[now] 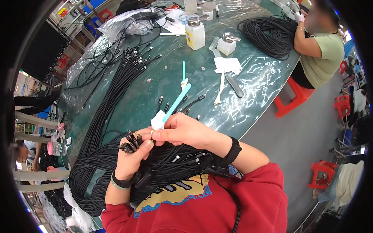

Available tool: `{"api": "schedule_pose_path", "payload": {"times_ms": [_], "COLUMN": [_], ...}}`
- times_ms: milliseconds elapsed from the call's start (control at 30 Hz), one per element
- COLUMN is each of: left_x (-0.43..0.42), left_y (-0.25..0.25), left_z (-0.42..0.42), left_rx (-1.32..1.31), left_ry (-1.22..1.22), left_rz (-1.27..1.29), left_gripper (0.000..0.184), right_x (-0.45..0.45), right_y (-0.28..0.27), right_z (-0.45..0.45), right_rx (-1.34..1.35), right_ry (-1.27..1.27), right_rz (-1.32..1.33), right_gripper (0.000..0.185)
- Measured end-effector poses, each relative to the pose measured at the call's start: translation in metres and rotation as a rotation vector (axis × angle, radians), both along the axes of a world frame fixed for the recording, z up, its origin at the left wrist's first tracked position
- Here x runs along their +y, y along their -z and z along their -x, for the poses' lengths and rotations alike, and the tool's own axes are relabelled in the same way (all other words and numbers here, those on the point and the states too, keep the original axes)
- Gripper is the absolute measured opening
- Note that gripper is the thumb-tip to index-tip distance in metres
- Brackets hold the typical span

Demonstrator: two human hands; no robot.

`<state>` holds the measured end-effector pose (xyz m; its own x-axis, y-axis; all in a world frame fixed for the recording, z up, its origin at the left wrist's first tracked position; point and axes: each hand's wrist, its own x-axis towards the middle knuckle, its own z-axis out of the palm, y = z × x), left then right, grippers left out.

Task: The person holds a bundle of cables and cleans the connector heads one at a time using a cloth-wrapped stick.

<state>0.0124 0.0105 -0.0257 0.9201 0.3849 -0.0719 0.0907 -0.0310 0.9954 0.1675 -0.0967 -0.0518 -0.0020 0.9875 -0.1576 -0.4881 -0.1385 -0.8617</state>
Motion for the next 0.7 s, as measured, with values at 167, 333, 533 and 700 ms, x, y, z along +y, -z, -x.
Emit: {"api": "schedule_pose_path", "payload": {"times_ms": [167, 333, 533, 700], "left_x": [0.0, -0.002, -0.012, -0.009], "left_y": [-0.003, -0.004, -0.002, -0.002], "left_z": [-0.001, -0.003, -0.01, -0.01], "left_rx": [0.066, 0.095, 0.049, 0.123], "left_ry": [0.063, 0.056, -0.057, -0.16], "left_rz": [0.031, 0.032, 0.058, 0.189], "left_gripper": [0.014, 0.015, 0.017, 0.018], "right_x": [-0.005, -0.005, -0.007, -0.013], "right_y": [-0.004, -0.007, -0.031, -0.032], "right_z": [-0.001, 0.001, -0.032, -0.042], "right_rx": [0.13, -0.2, -0.315, -0.292], "right_ry": [0.007, 0.207, 0.469, 0.459], "right_rz": [-0.006, -0.124, -0.087, -0.116], "right_gripper": [0.023, 0.018, 0.013, 0.011]}}
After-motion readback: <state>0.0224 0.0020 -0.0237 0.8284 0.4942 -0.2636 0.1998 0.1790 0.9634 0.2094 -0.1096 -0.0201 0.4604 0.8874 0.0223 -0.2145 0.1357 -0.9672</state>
